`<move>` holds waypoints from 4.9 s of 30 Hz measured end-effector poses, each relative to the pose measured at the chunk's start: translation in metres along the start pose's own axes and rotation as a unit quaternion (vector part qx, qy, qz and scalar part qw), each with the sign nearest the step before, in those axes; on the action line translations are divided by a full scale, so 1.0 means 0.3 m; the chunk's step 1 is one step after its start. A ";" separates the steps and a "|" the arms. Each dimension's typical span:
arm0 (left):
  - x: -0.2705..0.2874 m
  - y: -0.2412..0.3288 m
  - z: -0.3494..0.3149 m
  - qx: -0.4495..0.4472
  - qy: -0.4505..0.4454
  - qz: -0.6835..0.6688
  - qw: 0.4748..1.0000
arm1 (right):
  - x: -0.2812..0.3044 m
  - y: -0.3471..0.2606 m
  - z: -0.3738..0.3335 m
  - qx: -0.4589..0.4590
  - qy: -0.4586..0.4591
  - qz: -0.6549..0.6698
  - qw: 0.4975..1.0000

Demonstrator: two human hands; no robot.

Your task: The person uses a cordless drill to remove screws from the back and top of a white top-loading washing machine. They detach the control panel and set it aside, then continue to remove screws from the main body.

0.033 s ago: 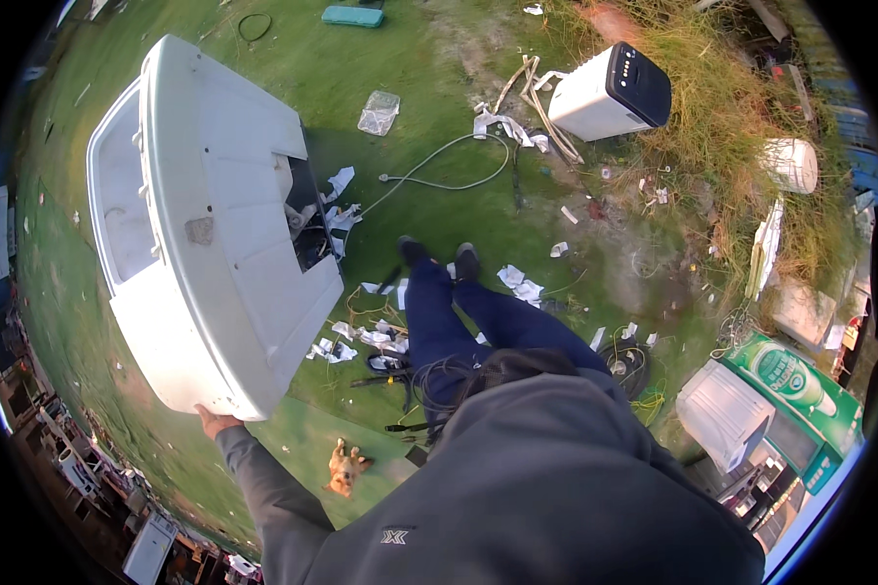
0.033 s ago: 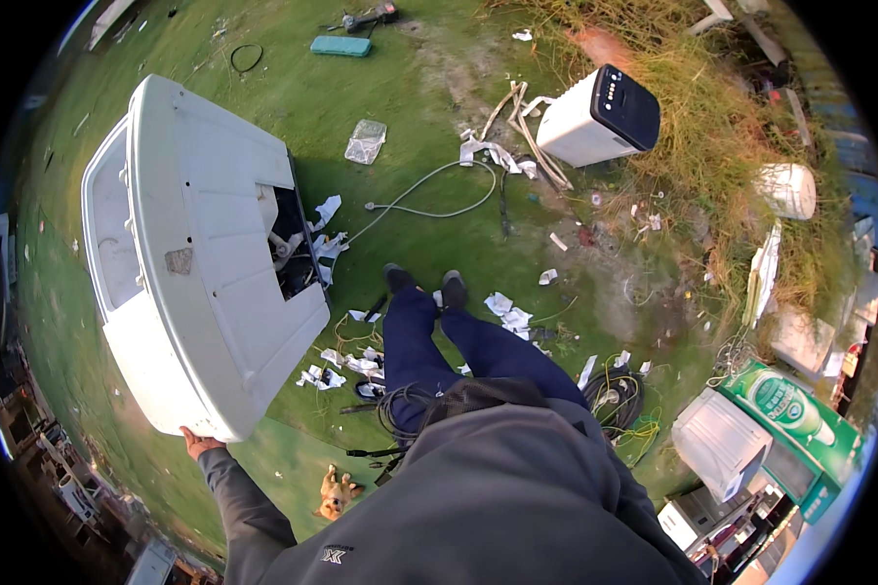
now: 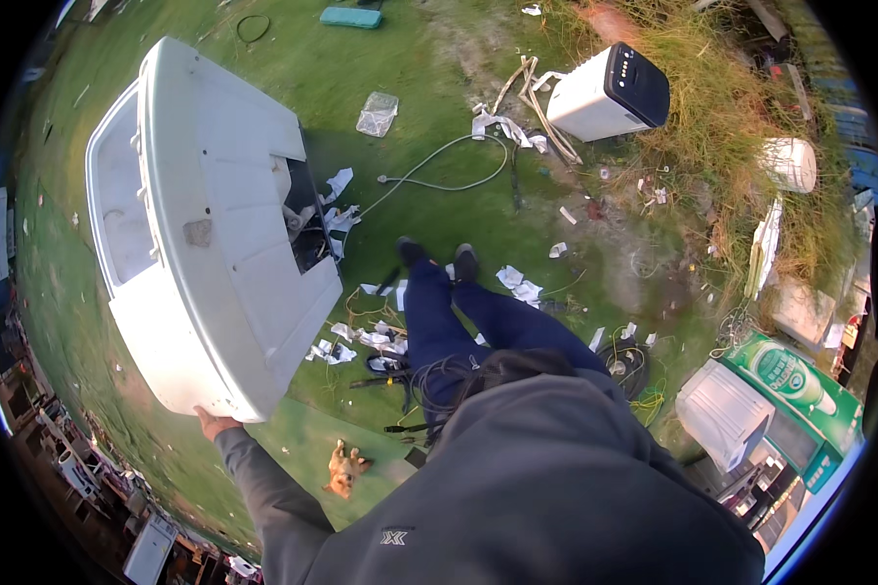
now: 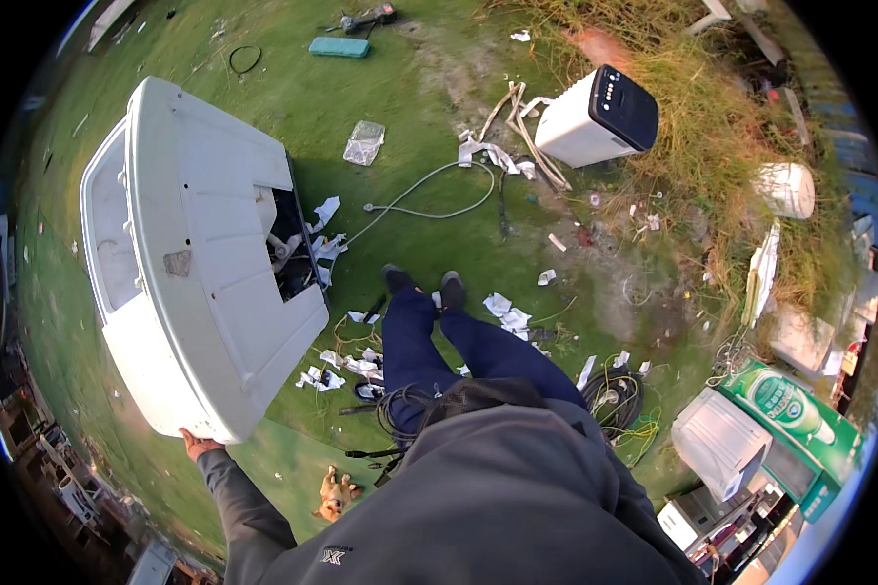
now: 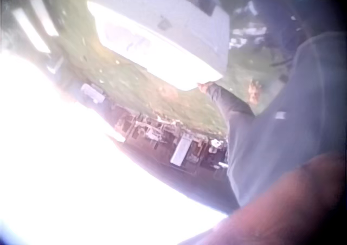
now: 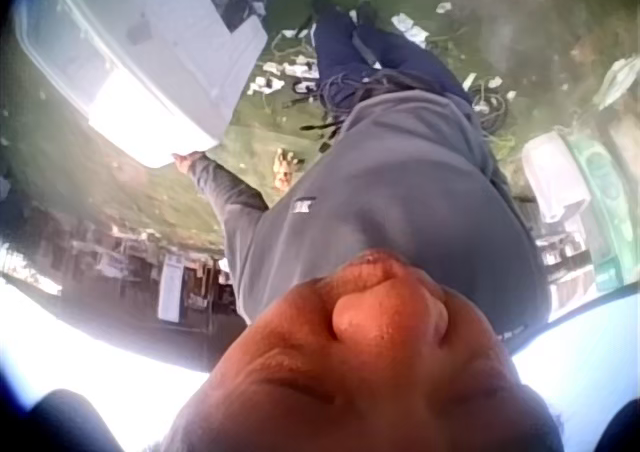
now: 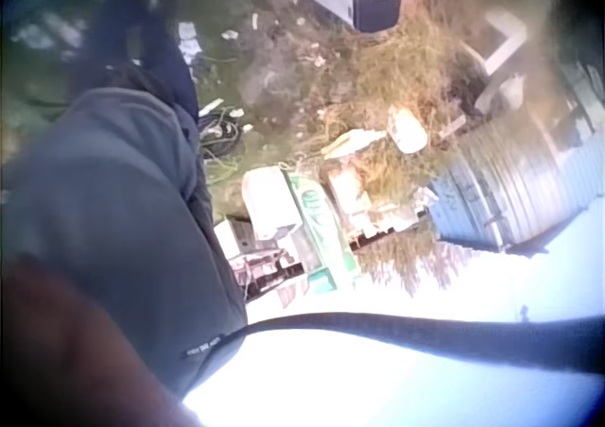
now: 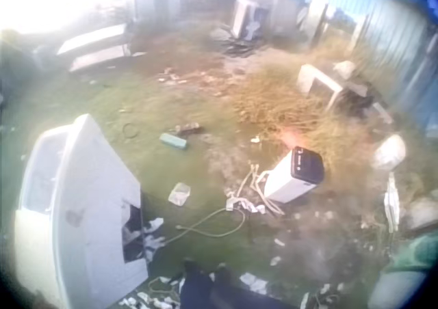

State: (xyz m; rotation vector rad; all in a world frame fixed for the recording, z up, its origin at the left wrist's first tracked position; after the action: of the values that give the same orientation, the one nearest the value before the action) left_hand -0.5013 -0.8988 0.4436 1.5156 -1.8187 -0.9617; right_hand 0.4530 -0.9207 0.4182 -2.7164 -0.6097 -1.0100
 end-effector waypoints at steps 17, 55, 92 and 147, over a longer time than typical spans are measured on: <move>-0.441 0.437 -0.268 -0.463 0.231 0.312 0.797 | 0.114 -0.163 0.018 0.003 -0.007 0.042 0.999; -2.919 -3.676 -0.653 -0.219 -0.355 0.718 0.558 | 0.057 -0.656 1.800 -0.066 -0.057 0.037 0.996; -2.802 -2.991 -0.477 -0.178 -0.416 0.549 0.703 | 0.292 -1.076 1.433 0.006 -0.007 -0.067 0.998; -3.210 -0.072 -0.831 0.078 -0.255 0.029 0.963 | 0.745 -3.241 1.490 0.367 -0.112 -0.137 0.913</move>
State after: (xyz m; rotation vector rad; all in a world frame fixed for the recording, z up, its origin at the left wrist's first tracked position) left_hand -0.1077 0.0043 0.5835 1.3764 -2.3297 -1.2939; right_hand 0.4433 0.1597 0.2528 -2.1026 -1.1605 -0.3757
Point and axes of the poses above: each hand's wrist, its own z-axis towards the middle knuckle, its own x-axis out of the back of the hand, y = z × x, the point moved 3 cm from there along z, towards the middle knuckle, and after that the axes turned 6 degrees about z, right-handed, at the moved point
